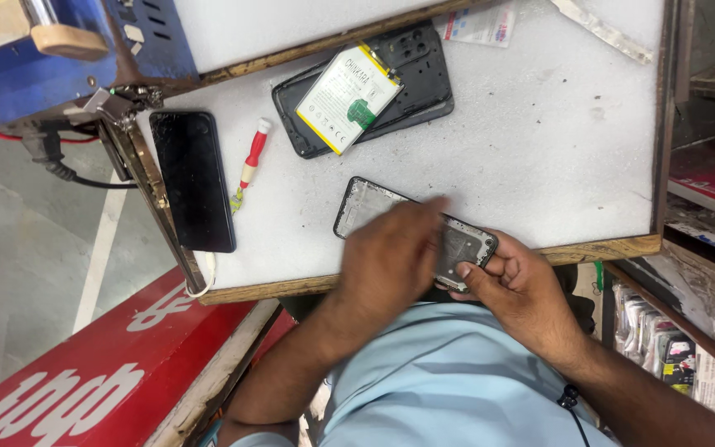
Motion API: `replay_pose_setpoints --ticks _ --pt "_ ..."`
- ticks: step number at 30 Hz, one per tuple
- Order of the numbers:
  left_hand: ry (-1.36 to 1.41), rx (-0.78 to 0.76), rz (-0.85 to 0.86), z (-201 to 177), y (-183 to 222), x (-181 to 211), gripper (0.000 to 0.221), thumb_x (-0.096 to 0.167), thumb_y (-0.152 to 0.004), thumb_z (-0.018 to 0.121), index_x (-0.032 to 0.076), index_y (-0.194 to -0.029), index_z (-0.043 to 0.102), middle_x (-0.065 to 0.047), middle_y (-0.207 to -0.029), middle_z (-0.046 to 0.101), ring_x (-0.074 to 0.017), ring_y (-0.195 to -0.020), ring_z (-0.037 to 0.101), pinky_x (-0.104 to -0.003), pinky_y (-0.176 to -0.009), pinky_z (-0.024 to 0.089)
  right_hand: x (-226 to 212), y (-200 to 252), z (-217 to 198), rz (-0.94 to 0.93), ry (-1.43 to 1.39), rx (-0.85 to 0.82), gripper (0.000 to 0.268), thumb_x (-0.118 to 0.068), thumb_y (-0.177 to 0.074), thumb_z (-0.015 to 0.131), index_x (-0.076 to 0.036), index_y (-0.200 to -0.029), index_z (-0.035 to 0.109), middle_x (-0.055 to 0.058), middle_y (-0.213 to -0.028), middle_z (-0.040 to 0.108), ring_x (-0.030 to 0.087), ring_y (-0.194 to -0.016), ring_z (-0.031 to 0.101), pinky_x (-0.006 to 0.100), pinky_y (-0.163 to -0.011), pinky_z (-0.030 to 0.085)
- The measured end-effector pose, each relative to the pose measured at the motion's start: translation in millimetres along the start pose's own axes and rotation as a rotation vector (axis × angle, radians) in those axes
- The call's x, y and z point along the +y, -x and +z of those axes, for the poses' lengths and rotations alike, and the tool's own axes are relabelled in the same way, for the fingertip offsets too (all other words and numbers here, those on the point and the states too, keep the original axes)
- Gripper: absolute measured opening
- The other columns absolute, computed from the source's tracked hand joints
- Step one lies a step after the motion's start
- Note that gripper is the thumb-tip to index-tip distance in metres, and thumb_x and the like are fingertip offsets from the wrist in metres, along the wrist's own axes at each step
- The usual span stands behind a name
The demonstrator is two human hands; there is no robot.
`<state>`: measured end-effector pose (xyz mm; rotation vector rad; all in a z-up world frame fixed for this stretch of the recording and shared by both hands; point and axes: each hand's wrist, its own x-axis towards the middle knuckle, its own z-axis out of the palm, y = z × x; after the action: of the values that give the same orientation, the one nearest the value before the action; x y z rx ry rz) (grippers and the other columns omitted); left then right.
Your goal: The person cleans the inside of a disassembled smartphone back cover using a cloth. They wipe the surface repeatedly, then spray a liquid onto the cloth and continue wiping the cover's interior.
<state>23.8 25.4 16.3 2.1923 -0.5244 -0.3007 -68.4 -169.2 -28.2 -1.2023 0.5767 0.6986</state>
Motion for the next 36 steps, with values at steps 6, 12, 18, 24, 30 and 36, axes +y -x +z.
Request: replay_pose_setpoints --ticks 6,12,18,24,30,36 --pt "-0.101 -0.054 0.295 -13 -19 -11 0.028 0.008 -0.087 0.073 0.006 -0.115 0.071 -0.007 -0.108 0.065 -0.0241 -0.094 0.069 -0.035 -0.075 0.06 -20 0 10 0.029 0.021 0.01 0.034 -0.001 -0.096 0.057 0.007 -0.129 0.055 0.014 -0.105 0.075 0.012 -0.093 0.074 0.029 -0.08 0.065" --pt "-0.164 -0.172 0.461 5 -43 -13 0.015 0.02 -0.082 0.076 0.01 -0.091 0.069 -0.002 -0.092 0.061 -0.0212 -0.089 0.063 -0.034 -0.065 0.055 -28 0 12 0.052 0.052 0.01 0.042 -0.003 -0.097 0.055 0.001 -0.138 0.048 0.015 -0.097 0.075 0.015 -0.089 0.075 0.03 -0.078 0.067" --pt "-0.322 -0.096 0.432 -40 -46 -35 0.01 0.02 -0.083 0.077 0.014 -0.086 0.069 0.001 -0.088 0.062 -0.0207 -0.085 0.06 -0.035 -0.065 0.054 -34 2 14 0.075 0.045 0.011 0.033 -0.007 -0.098 0.054 0.006 -0.129 0.055 0.014 -0.104 0.077 0.014 -0.094 0.075 0.029 -0.079 0.067" --pt "-0.254 -0.127 0.512 -24 -43 -5 0.019 0.02 -0.077 0.075 0.01 -0.093 0.071 -0.002 -0.093 0.062 -0.0219 -0.088 0.061 -0.036 -0.07 0.055 -29 2 12 0.029 0.001 -0.02 0.032 -0.007 -0.098 0.057 0.007 -0.127 0.056 0.017 -0.104 0.075 0.016 -0.096 0.074 0.03 -0.082 0.065" --pt "-0.266 -0.258 0.667 10 -46 1 0.019 0.022 -0.077 0.077 0.007 -0.081 0.067 -0.005 -0.086 0.06 -0.0209 -0.078 0.066 -0.037 -0.062 0.056 -12 1 4 -0.028 0.039 -0.003 0.023 -0.002 -0.098 0.059 0.01 -0.117 0.058 0.018 -0.1 0.074 0.02 -0.093 0.074 0.035 -0.084 0.067" --pt "-0.402 -0.341 0.65 4 -52 6 0.018 0.023 -0.074 0.075 0.007 -0.075 0.066 -0.006 -0.084 0.061 -0.0211 -0.075 0.068 -0.036 -0.056 0.057 -21 1 9 0.05 0.026 0.036 0.026 -0.003 -0.098 0.056 0.009 -0.121 0.058 0.015 -0.107 0.073 0.019 -0.097 0.075 0.035 -0.084 0.068"
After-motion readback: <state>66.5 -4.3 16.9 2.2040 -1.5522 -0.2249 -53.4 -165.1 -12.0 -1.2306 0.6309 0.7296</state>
